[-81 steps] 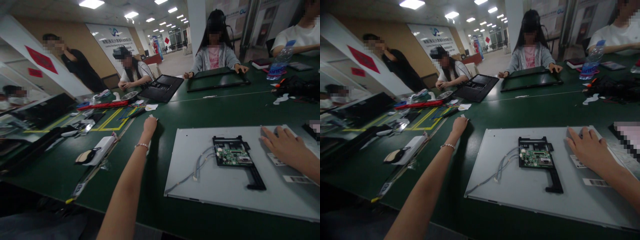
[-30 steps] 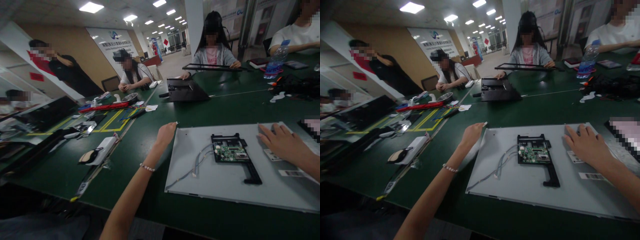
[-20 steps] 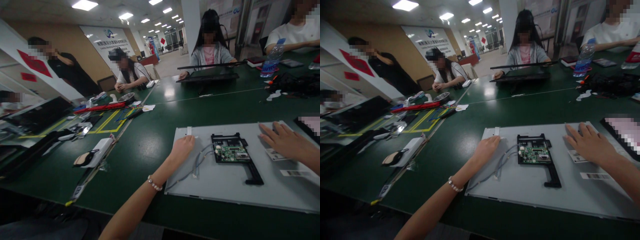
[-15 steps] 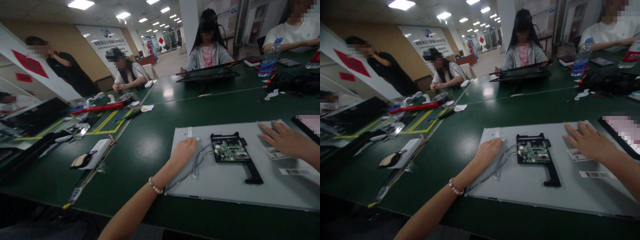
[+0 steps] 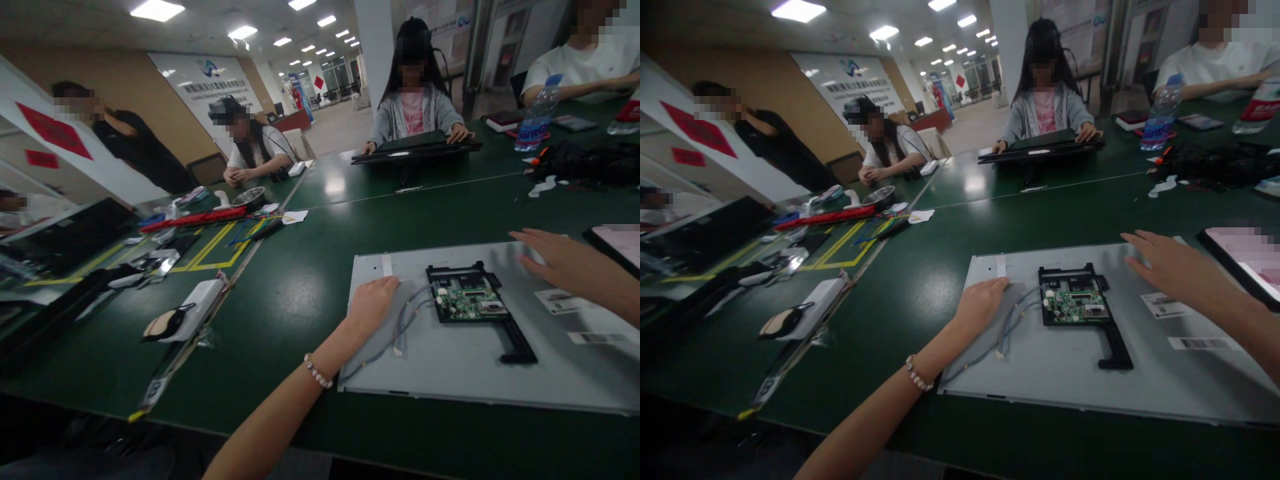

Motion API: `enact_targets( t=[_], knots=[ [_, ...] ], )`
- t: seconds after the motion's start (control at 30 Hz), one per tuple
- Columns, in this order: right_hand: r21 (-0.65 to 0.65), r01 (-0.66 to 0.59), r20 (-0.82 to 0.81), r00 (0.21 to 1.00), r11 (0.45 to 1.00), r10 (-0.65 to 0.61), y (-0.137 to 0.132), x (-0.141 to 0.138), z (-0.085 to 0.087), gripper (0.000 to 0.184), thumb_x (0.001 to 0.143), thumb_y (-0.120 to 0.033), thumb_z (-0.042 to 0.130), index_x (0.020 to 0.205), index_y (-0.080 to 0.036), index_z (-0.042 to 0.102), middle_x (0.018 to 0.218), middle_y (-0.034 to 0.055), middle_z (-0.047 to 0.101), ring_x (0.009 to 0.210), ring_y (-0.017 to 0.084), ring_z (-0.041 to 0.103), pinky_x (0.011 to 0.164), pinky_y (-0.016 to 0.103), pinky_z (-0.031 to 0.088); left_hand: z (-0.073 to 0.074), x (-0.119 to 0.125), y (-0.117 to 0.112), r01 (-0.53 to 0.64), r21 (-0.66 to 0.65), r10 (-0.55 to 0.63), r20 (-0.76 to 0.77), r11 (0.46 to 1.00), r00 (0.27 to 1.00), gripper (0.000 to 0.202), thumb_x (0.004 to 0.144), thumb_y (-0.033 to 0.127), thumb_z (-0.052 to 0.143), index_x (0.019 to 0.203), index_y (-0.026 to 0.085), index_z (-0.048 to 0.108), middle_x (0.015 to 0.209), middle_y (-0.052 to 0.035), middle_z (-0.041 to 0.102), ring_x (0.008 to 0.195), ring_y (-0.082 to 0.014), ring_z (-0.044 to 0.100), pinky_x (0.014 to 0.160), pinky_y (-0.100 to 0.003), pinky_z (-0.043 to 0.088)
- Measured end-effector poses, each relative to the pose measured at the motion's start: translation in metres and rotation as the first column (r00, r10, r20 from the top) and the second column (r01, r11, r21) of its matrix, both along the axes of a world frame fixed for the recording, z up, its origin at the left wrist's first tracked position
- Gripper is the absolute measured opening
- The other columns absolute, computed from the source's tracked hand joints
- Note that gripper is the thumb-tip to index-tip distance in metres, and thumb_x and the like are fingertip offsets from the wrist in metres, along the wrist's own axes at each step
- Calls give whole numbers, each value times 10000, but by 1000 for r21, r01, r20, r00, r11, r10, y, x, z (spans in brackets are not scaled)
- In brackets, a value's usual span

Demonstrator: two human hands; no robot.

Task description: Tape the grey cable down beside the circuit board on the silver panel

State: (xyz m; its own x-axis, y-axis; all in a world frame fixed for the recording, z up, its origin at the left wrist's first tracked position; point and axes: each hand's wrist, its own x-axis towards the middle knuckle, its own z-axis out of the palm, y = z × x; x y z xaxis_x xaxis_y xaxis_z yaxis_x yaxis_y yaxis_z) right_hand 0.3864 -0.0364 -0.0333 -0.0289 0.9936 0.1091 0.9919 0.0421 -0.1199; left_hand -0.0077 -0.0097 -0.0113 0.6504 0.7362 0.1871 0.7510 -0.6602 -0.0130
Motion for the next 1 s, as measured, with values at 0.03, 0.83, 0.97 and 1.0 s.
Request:
enact_targets(
  t=[0.03,0.83,0.97,1.0],
  knots=[
    [6,-59,-81,995,998,60,1,-13,11,597,946,-464,358,1457,-160,408,1466,148,472,1324,298,453,1101,448,346,0,-1,1,-6,-4,6,21,1000,1000,262,987,167,362,1045,182,616,948,-74,727,809,-173,689,707,-285,537],
    [213,-436,-591,655,875,470,25,-167,48,196,857,-249,541,922,-240,725,923,4,753,820,169,695,766,312,549,-6,-5,0,46,3,-45,176,999,983,325,1014,278,346,1100,188,646,878,-67,741,761,-168,695,671,-273,527],
    [206,-374,-629,657,904,415,24,-151,50,203,869,-310,550,985,-230,696,1002,21,739,866,177,696,805,338,563,-6,-4,1,28,-19,-25,170,999,985,330,1015,286,339,1103,191,642,893,-76,739,774,-184,699,677,-291,533],
    [205,-372,-635,653,905,412,23,-149,50,220,860,-318,565,1017,-227,689,1051,28,731,895,181,693,817,343,564,-6,-5,2,29,-26,-24,169,999,985,331,1015,290,337,1105,193,641,902,-74,739,782,-186,700,683,-295,533]
  ],
)
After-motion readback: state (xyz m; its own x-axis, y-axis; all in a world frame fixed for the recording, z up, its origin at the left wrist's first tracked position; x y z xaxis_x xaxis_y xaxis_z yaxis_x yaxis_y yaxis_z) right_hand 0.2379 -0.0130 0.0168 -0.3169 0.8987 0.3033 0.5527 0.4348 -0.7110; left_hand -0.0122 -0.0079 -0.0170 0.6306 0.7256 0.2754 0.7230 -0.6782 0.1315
